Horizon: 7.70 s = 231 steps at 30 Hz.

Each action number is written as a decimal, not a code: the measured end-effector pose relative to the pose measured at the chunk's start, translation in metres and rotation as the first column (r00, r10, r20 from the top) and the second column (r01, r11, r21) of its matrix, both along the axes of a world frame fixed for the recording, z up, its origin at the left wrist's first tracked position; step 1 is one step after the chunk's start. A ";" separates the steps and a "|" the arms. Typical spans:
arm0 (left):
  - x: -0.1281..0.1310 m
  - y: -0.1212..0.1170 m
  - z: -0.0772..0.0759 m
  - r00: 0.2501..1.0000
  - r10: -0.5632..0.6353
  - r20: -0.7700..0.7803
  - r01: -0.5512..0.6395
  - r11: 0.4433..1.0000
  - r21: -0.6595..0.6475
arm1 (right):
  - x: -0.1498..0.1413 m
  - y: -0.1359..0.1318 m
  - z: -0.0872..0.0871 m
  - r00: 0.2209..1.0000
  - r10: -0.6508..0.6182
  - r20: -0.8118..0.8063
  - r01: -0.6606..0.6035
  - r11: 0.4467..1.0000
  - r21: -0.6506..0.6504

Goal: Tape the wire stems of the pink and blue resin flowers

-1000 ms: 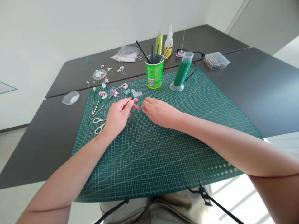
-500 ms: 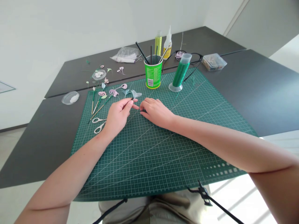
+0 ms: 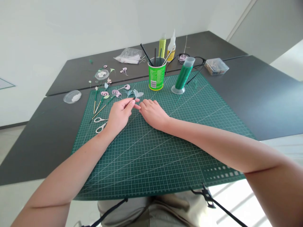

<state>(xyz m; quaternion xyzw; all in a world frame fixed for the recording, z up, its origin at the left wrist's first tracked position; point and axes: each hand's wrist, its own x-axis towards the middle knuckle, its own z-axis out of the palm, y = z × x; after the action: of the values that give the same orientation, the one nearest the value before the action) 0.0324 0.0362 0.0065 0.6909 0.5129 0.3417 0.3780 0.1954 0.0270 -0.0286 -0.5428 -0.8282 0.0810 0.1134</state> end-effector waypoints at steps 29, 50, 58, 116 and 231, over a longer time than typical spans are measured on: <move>-0.006 0.006 -0.001 0.898 -0.030 -0.439 0.070 0.995 0.076 | 0.037 0.004 0.023 0.946 -0.020 -0.324 -0.044 0.981 -0.190; -0.009 0.017 -0.014 0.967 -0.099 -0.235 0.077 0.992 -0.098 | 0.025 0.002 0.007 0.951 -0.040 -0.306 0.006 0.994 -0.110; -0.007 0.015 -0.013 0.973 -0.097 -0.211 0.069 0.988 -0.136 | 0.019 0.004 0.003 0.932 -0.073 -0.354 0.037 0.993 -0.109; 0.012 -0.009 0.003 0.964 -0.141 0.224 0.243 0.808 -0.537 | 0.042 0.009 0.020 0.793 0.165 -0.587 -0.174 0.984 0.041; -0.006 -0.009 0.028 0.904 -0.087 0.419 0.220 0.934 -0.283 | 0.058 0.023 0.031 0.581 0.171 -0.796 -0.358 0.932 -0.061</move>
<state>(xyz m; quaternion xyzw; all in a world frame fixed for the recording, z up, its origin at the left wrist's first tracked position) 0.0268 0.0275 0.0350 0.5737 0.4169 0.3555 0.6088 0.2536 0.0501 0.0024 -0.3321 -0.7544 0.4128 0.3875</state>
